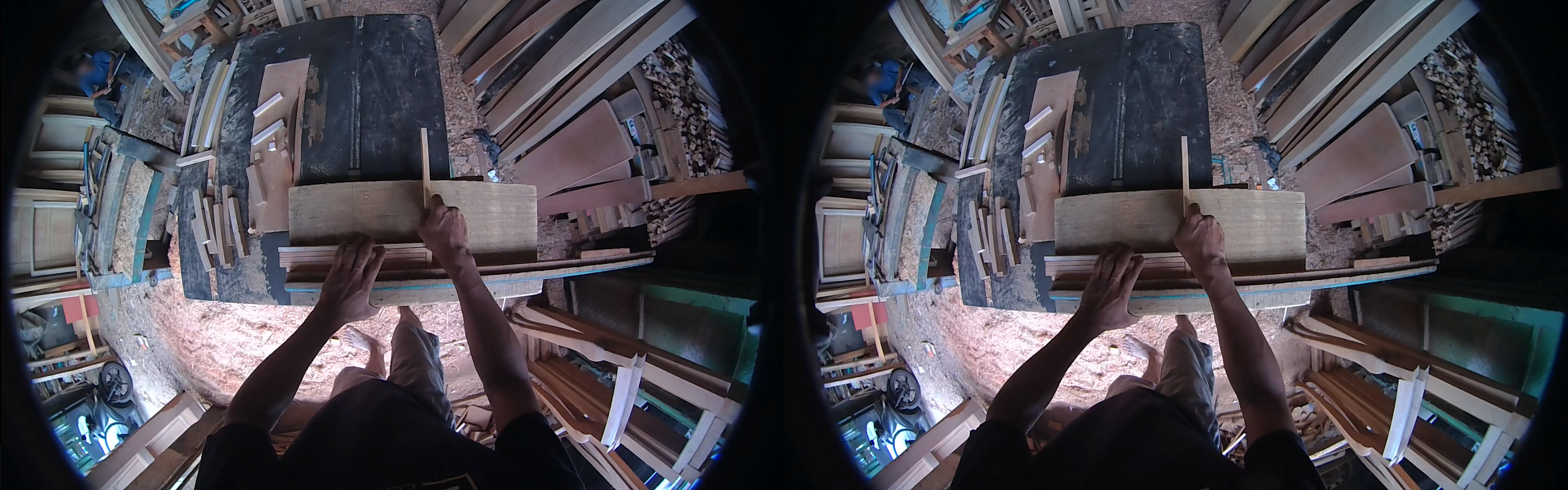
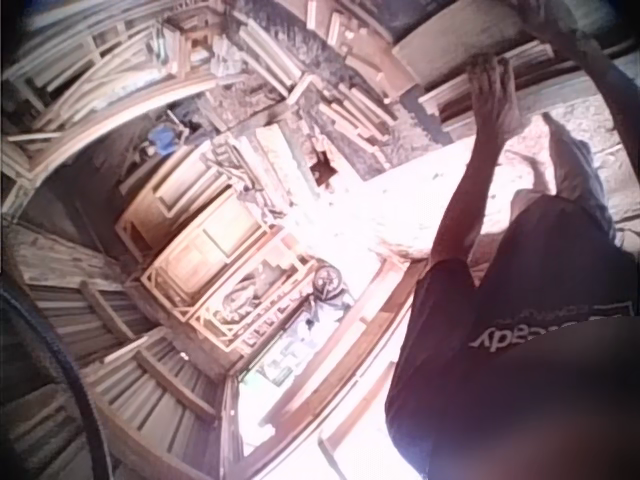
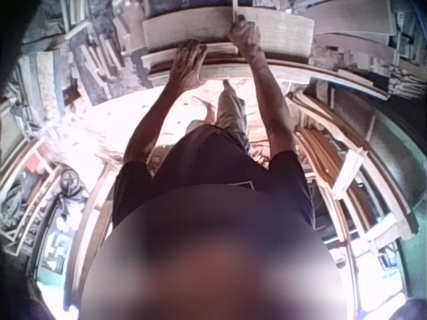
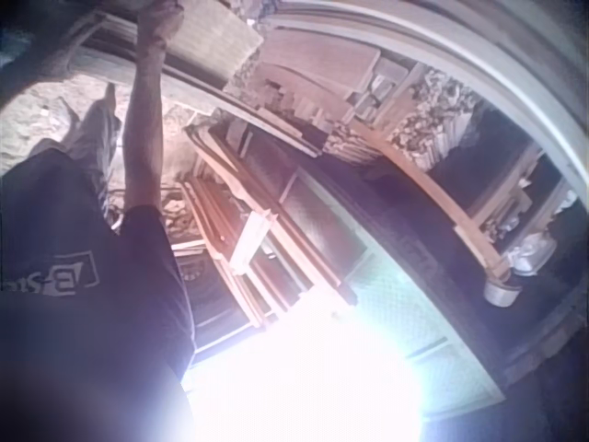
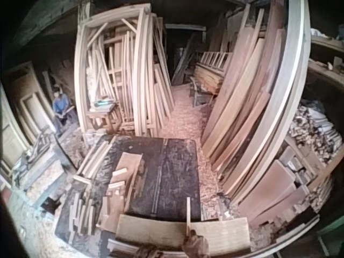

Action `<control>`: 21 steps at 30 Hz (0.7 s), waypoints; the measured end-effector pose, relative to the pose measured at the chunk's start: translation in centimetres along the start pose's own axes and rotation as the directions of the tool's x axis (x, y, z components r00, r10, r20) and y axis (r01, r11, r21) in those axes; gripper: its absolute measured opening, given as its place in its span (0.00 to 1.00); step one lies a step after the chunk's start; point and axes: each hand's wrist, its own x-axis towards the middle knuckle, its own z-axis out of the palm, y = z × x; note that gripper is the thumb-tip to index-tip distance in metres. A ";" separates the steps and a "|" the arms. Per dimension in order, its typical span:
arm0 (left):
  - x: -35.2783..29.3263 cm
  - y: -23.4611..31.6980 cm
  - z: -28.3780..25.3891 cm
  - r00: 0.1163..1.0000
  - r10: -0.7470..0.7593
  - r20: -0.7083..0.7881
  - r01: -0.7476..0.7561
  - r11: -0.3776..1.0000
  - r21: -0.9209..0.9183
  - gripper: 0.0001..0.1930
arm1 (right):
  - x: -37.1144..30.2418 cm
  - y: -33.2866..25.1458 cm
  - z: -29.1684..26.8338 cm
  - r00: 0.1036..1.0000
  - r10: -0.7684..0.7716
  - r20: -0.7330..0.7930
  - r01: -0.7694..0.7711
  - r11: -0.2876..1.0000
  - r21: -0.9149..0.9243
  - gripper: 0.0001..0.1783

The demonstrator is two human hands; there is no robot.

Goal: The person arranges small wooden strips on a table saw, then uses a nail gun to fasten them into rectangular frames. The person repeatedly picks up strips, aligns them, and nails them together, stacking completed frames on the table.

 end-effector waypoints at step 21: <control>0.2 -0.5 -0.1 1.000 -0.004 0.031 0.005 0.999 -0.046 0.56 | 1.0 -1.7 -0.8 0.980 0.134 0.146 -0.142 0.989 0.044 0.09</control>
